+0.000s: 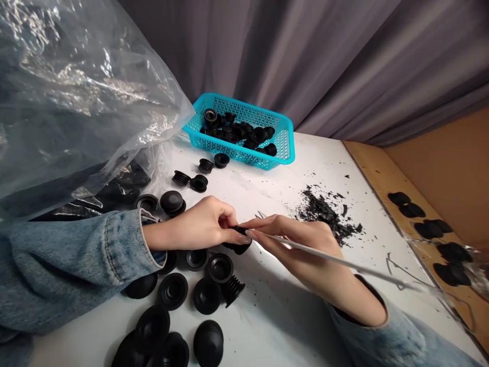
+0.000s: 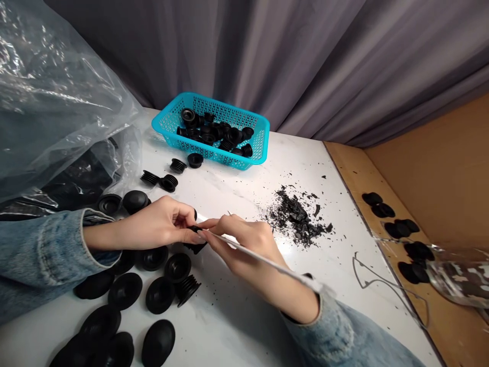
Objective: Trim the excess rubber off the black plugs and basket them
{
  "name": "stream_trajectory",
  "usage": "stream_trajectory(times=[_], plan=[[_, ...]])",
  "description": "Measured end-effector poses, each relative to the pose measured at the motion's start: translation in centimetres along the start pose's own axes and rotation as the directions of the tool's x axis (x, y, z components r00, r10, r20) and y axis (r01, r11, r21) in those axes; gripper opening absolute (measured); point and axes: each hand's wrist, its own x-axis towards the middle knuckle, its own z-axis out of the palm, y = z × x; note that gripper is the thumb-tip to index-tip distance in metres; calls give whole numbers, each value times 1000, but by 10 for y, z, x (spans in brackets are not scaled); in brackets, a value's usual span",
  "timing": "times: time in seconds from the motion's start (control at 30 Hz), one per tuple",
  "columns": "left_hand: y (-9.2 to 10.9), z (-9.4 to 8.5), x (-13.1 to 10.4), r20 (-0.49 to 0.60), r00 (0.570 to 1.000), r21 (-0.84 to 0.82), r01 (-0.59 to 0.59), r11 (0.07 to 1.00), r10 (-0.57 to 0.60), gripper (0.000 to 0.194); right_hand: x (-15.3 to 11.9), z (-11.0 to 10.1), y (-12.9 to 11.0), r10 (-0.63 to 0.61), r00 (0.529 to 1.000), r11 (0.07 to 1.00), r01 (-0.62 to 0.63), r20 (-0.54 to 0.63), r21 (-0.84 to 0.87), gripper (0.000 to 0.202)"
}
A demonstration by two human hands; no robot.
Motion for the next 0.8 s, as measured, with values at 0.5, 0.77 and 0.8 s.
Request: stream_trajectory(times=[0.5, 0.77, 0.8], plan=[[-8, 0, 1, 4, 1000, -14, -1, 1000, 1, 27, 4, 5, 9, 282, 959, 915, -267, -5, 301, 25], [-11, -1, 3, 18, 1000, -14, 5, 1000, -5, 32, 4, 1, 4, 259, 965, 939, -263, 50, 223, 21], [-10, -1, 3, 16, 1000, -17, 5, 1000, -5, 31, 4, 2, 4, 237, 971, 950, -241, 43, 201, 21]])
